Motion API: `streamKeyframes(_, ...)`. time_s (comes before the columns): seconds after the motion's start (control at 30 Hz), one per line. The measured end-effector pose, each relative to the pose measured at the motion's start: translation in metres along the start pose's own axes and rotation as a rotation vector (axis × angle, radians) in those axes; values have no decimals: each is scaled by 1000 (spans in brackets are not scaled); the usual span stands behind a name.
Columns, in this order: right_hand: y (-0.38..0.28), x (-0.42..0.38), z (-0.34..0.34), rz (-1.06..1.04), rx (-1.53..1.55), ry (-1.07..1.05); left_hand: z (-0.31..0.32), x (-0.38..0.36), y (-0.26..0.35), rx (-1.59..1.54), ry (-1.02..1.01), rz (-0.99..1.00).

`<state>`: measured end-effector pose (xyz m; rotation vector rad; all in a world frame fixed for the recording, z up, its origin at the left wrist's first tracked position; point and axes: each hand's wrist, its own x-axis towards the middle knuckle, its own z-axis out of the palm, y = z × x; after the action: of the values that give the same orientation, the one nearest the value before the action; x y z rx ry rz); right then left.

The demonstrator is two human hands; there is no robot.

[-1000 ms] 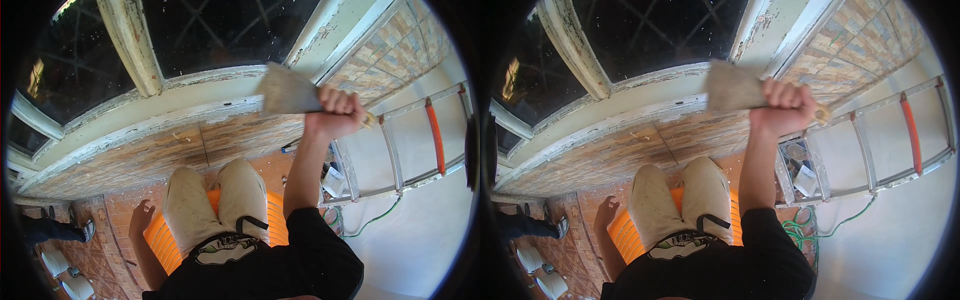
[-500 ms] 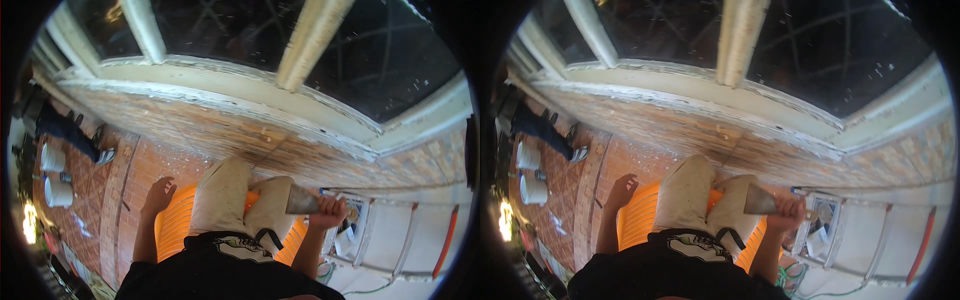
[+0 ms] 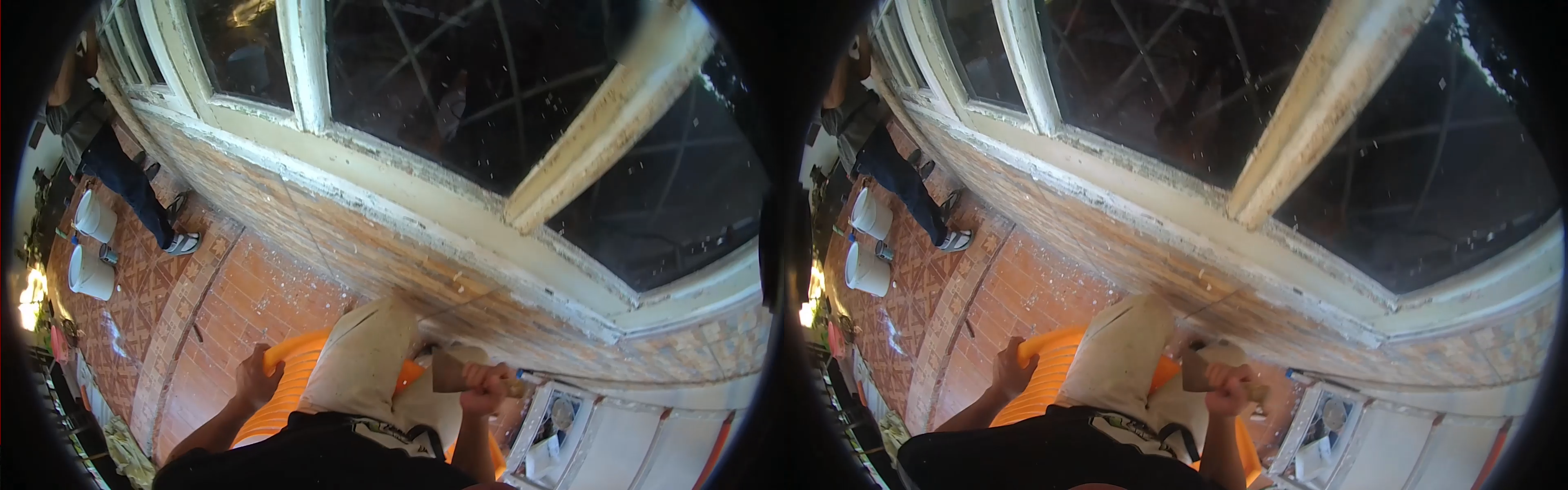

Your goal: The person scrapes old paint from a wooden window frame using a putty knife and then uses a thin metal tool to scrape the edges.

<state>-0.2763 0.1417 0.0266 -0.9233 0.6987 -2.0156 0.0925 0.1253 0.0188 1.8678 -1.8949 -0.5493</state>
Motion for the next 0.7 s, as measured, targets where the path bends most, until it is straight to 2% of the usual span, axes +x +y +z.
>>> streamKeyframes(0.07, 21, 1, -6, 57, -38, -85, -2, 1, -2, 6, -37, -48)
streamKeyframes(0.2, 48, 31, 6, 254, 76, -329, -6, 4, -4, 46, -192, -180)
streamKeyframes(0.23, 53, 43, 12, 261, 80, -356, -7, 4, -4, 35, -172, -197)
streamKeyframes(0.3, 62, 68, 29, 328, -46, -564, -13, 4, -2, 77, -259, -196)
streamKeyframes(0.37, 74, 101, 43, 189, -267, -918, -11, -3, -13, 46, -266, -191)
streamKeyframes(0.43, 72, 118, 74, 364, -274, -1099, -11, -1, -15, 36, -284, -169)
streamKeyframes(0.57, 87, 125, 113, 395, -241, -1284, -19, 3, -6, 75, -295, -207)
streamKeyframes(0.63, 83, 116, 114, 680, -393, -1251, -13, -2, -13, 82, -321, -255)
streamKeyframes(0.67, 73, 112, 119, 692, -395, -1276, -11, -2, -16, 107, -346, -267)
streamKeyframes(0.7, 61, 107, 121, 744, -440, -1170, -10, -3, -15, 87, -340, -284)
